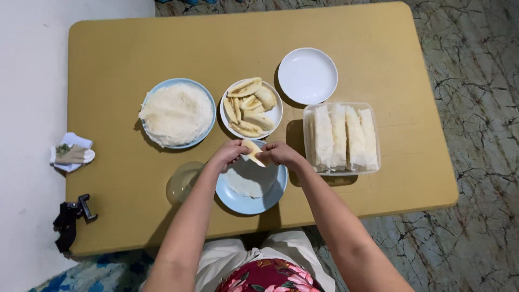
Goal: The person peels a wrapper from a stack, dips it into a bowl of water, and lays it on a plate. They then place a banana slice on the wrapper, fold it into a roll, and place it into a plastic container.
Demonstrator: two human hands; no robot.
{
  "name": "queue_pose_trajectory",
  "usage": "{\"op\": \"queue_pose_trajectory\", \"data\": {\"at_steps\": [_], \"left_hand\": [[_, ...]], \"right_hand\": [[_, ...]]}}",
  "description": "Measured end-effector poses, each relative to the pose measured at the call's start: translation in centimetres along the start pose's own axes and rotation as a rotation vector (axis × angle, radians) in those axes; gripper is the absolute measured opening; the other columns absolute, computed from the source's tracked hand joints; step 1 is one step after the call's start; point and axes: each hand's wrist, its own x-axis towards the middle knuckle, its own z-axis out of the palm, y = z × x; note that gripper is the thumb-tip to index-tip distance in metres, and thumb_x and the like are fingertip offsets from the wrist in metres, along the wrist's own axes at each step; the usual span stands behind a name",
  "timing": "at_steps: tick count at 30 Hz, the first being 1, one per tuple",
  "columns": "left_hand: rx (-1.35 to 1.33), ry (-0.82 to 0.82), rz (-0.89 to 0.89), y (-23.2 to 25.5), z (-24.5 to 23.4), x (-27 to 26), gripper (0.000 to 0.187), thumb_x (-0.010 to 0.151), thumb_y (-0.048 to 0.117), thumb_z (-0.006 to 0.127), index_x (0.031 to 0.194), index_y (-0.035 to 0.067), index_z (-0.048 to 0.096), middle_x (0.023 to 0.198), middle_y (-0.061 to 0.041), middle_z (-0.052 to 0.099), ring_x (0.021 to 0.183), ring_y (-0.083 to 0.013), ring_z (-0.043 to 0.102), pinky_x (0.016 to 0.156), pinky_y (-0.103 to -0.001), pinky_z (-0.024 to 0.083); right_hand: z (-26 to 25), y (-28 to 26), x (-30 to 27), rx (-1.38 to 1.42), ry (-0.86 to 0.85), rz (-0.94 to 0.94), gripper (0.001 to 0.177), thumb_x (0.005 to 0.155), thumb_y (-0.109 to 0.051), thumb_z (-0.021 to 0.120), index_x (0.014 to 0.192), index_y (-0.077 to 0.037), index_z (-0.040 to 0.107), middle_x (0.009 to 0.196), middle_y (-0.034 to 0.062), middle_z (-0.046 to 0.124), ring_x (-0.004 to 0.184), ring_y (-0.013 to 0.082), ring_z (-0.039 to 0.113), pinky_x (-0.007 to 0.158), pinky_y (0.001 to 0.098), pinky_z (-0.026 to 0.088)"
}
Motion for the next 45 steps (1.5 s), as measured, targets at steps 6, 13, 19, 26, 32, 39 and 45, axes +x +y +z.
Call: {"op": "queue_pose_trajectory", "data": {"at_steps": [6, 13, 19, 26, 32, 39, 45], "left_hand": [[0.009, 0.026, -0.005, -2.6, 0.1, -0.4, 0.012, 0.083, 0.025, 0.078, 0.089, 0.016, 0.071, 0.066, 0.008, 0.057, 0.051, -0.0051, 0.044, 0.045, -0.023, 0.035], [0.054, 0.050, -0.001, -3.4, 0.7, -0.5, 0.011, 0.082, 0.022, 0.073, 0.088, 0.014, 0.069, 0.064, 0.007, 0.054, 0.051, -0.0045, 0.045, 0.045, -0.023, 0.034], [0.052, 0.055, 0.064, -5.5, 0.6, 1.8, 0.016, 0.076, 0.016, 0.075, 0.090, 0.010, 0.070, 0.066, 0.002, 0.059, 0.052, -0.0091, 0.051, 0.046, -0.027, 0.039], [0.243, 0.116, 0.211, -7.6, 0.6, 3.6, 0.029, 0.073, 0.016, 0.077, 0.098, 0.002, 0.074, 0.081, -0.003, 0.072, 0.068, -0.0118, 0.064, 0.062, -0.027, 0.051], [0.237, 0.163, 0.321, -7.9, 1.5, 0.7, 0.033, 0.076, 0.018, 0.073, 0.104, 0.001, 0.072, 0.086, -0.005, 0.072, 0.073, -0.0153, 0.065, 0.067, -0.030, 0.053], [0.260, 0.207, 0.465, -10.8, 1.2, 0.7, 0.031, 0.080, 0.016, 0.072, 0.106, 0.001, 0.071, 0.087, -0.005, 0.070, 0.075, -0.0130, 0.064, 0.067, -0.028, 0.052], [0.142, 0.121, 0.458, -12.0, 1.8, -1.4, 0.029, 0.081, 0.012, 0.070, 0.108, 0.001, 0.070, 0.090, -0.001, 0.071, 0.078, -0.0098, 0.064, 0.070, -0.026, 0.052]], "right_hand": [[1.4, 2.5, -0.9, 0.033, -0.010, 0.007, 0.017, 0.091, -0.027, 0.079, 0.087, -0.011, 0.074, 0.068, -0.0071, 0.059, 0.053, 0.0023, 0.041, 0.048, 0.0226, 0.029], [0.6, 5.1, -0.5, 0.172, 0.020, 0.040, 0.018, 0.090, -0.023, 0.077, 0.100, -0.009, 0.075, 0.072, -0.0058, 0.061, 0.051, 0.0038, 0.038, 0.045, 0.0232, 0.028], [0.6, 6.5, 0.5, 0.220, 0.100, -0.025, 0.027, 0.088, -0.017, 0.077, 0.113, -0.008, 0.074, 0.075, -0.0042, 0.063, 0.054, 0.0054, 0.044, 0.049, 0.0230, 0.035], [2.6, 4.6, -2.5, 0.038, 0.226, -0.086, 0.029, 0.087, -0.015, 0.076, 0.115, -0.007, 0.074, 0.080, -0.0025, 0.068, 0.061, 0.0056, 0.052, 0.056, 0.0226, 0.044], [2.1, 8.6, 0.3, 0.048, 0.245, -0.219, 0.029, 0.088, -0.013, 0.076, 0.115, -0.004, 0.073, 0.078, 0.0007, 0.067, 0.061, 0.0082, 0.056, 0.055, 0.0256, 0.047], [4.0, 9.4, -1.0, -0.029, 0.281, -0.242, 0.029, 0.089, -0.012, 0.075, 0.116, -0.003, 0.072, 0.082, 0.0007, 0.069, 0.064, 0.0073, 0.059, 0.057, 0.0245, 0.050], [4.7, 10.8, -2.1, -0.032, 0.262, -0.287, 0.029, 0.090, -0.011, 0.075, 0.117, -0.002, 0.070, 0.082, 0.0009, 0.068, 0.063, 0.0066, 0.056, 0.056, 0.0246, 0.047]]}}
